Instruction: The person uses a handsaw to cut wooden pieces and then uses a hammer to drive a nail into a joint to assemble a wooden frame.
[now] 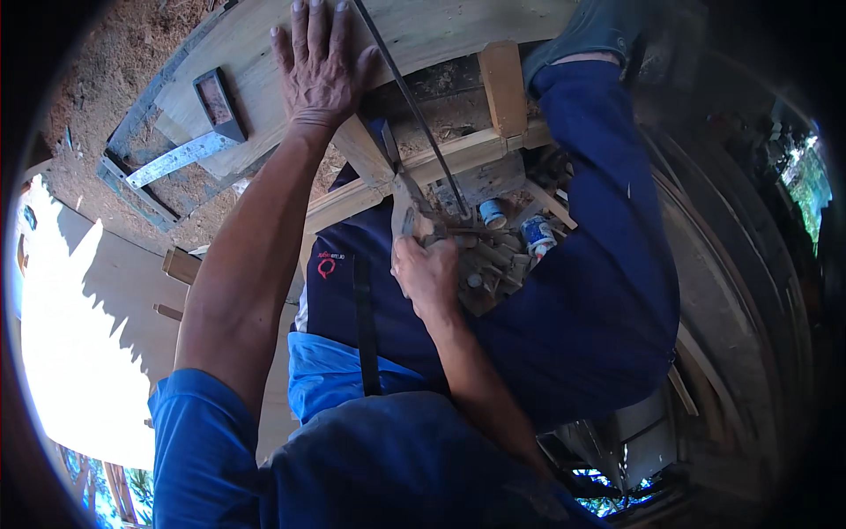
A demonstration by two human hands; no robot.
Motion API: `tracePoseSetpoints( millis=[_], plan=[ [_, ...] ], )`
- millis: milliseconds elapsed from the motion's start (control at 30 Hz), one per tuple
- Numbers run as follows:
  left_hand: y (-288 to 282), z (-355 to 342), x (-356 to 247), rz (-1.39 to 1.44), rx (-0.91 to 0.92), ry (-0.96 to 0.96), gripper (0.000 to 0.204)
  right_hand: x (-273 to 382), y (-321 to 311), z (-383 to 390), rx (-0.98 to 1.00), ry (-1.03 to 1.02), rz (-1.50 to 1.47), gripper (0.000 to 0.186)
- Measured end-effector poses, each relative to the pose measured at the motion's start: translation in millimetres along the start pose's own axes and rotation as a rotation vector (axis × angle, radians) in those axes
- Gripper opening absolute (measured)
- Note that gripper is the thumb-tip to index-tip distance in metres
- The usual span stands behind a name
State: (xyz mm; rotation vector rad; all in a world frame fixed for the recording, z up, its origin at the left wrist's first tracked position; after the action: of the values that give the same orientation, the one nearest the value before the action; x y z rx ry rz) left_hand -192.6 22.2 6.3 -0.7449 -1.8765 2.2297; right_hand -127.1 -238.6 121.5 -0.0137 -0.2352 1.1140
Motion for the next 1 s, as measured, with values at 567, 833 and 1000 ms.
tracePoseSetpoints(
  millis=[567, 833, 1000],
  plan=[
    [5, 19, 13, 0.023, 0.031, -0.004, 0.074, 6, 3, 70, -0.200, 0.052, -0.027, 0.020],
    [3, 14, 12, -0.006, 0.055, -0.023, 0.075, 7, 0, 74, -0.204, -0.041, 0.006, 0.019],
    [8, 16, 12, -0.071, -0.025, 0.005, 0.075, 6, 2, 15, -0.149, 0.164, 0.079, 0.025]
  ],
)
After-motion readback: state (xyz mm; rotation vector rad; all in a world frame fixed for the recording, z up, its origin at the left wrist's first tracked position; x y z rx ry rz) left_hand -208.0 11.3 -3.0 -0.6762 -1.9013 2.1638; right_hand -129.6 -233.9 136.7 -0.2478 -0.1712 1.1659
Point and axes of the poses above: each hand's wrist, its own z-axis away from the middle knuckle, its own y-axis out of the palm, x = y × z, the point moved 7 cm from there along -z, towards the middle knuckle
